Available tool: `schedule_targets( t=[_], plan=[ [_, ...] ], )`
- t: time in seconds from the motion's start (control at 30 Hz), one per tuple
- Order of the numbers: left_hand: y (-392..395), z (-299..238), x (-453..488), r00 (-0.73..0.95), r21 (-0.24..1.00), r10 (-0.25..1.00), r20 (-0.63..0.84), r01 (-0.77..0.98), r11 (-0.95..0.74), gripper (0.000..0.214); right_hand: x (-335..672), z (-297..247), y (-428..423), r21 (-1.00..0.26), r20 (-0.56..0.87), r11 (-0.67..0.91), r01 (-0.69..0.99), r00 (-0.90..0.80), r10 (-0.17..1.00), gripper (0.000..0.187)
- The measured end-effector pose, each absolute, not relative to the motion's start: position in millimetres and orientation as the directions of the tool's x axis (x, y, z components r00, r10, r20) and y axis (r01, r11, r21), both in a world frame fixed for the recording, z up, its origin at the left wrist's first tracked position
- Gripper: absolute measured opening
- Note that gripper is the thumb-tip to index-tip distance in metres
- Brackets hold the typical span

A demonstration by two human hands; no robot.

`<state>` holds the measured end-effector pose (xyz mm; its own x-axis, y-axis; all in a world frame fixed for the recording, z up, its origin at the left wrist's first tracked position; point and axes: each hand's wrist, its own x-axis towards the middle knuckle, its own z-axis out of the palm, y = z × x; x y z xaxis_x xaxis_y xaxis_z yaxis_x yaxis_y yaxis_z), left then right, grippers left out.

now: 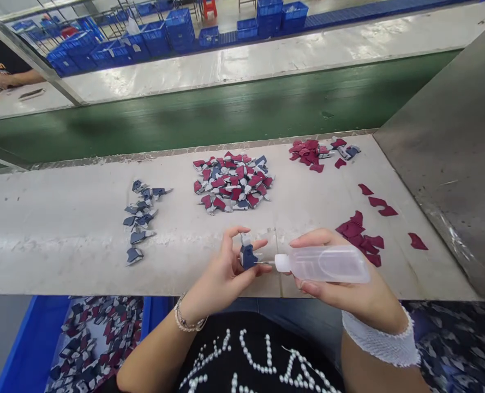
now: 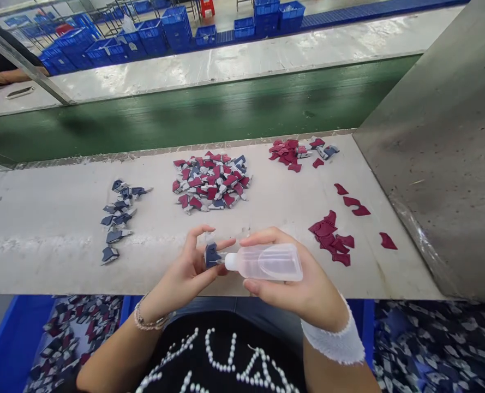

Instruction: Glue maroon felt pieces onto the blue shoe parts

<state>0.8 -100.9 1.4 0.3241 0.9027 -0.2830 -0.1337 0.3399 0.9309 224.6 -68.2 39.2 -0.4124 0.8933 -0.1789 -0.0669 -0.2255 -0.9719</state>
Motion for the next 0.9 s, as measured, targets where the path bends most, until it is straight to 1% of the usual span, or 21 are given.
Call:
schedule_targets(
  t=[0.1,0.17,0.23,0.3,0.37,0.43,0.5,0.53,0.6,0.67,0.77,0.9],
  plan=[
    [-106,6,0,0.277,0.95,0.911,-0.304,0.021,0.311,0.057,225,37,-70,-0.985,-0.132,-0.165,-0.039,-0.435,0.89,0.032],
    [-107,8,0,0.266,0.964,0.927,-0.265,0.057,0.259,0.067,225,35,-72,-0.992,-0.091,-0.121,-0.033,-0.467,0.88,0.031],
    [-107,9,1,0.274,0.979,0.94,-0.202,0.071,0.19,0.07,223,35,-74,-0.99,-0.085,-0.127,-0.056,-0.482,0.872,0.03],
    [-105,9,1,0.272,0.988,0.952,-0.143,0.103,0.119,0.062,221,38,-75,-0.985,-0.091,-0.149,-0.086,-0.469,0.878,0.03],
    [-103,8,2,0.242,0.986,0.964,-0.109,0.147,0.075,0.05,221,42,-76,-0.989,-0.08,-0.128,-0.074,-0.46,0.884,0.033],
    [-100,6,2,0.18,0.977,0.976,-0.124,0.195,0.088,0.046,222,44,-75,-0.996,-0.048,-0.076,-0.037,-0.482,0.875,0.039],
    [-98,3,3,0.109,0.964,0.977,-0.182,0.217,0.155,0.047,224,45,-75,-0.999,-0.037,-0.044,-0.003,-0.497,0.867,0.042],
    [-97,2,3,0.088,0.958,0.971,-0.221,0.205,0.2,0.049,225,44,-76,-0.999,-0.04,-0.041,0.009,-0.494,0.869,0.042],
    [-97,-1,5,0.097,0.953,0.954,-0.283,0.14,0.268,0.052,226,42,-77,-0.999,-0.052,-0.045,0.027,-0.463,0.885,0.037],
    [-98,-3,8,0.129,0.956,0.949,-0.289,0.085,0.28,0.051,225,40,-78,-0.998,-0.069,-0.057,0.04,-0.423,0.903,0.032],
    [-101,-4,12,0.131,0.977,0.971,-0.202,0.094,0.191,0.043,221,43,-80,-0.996,-0.061,-0.034,0.081,-0.356,0.933,0.026],
    [-103,-1,14,0.161,0.981,0.986,-0.045,0.194,0.014,0.04,215,50,-80,-0.97,0.052,0.131,0.204,-0.355,0.933,0.023]
  ],
)
